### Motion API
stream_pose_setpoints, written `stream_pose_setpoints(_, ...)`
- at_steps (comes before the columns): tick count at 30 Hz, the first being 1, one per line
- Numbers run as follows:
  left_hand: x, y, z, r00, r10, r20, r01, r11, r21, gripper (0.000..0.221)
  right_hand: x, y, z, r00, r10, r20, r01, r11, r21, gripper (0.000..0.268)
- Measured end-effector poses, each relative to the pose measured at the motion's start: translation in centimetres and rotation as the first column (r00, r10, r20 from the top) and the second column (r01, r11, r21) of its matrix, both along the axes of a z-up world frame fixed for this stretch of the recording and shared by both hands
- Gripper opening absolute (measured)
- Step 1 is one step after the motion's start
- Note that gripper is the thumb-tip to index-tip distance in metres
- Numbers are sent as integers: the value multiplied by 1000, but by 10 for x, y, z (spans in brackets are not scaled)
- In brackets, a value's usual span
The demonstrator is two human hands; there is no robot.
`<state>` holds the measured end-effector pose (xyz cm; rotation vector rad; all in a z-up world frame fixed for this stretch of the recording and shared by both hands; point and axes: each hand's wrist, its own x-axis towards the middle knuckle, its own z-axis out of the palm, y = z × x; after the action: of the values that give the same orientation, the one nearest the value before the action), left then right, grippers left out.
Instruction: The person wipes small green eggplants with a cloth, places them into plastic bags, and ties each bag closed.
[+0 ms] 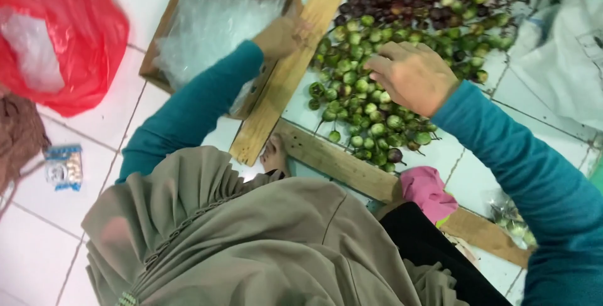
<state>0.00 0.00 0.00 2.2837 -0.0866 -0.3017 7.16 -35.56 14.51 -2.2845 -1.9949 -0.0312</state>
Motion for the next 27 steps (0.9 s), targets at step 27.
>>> stream_pose_setpoints(27, -28, 34, -28, 630, 307, 714, -469, 882, 35, 31, 4, -45, -142, 858, -260, -443, 100, 930, -353, 31)
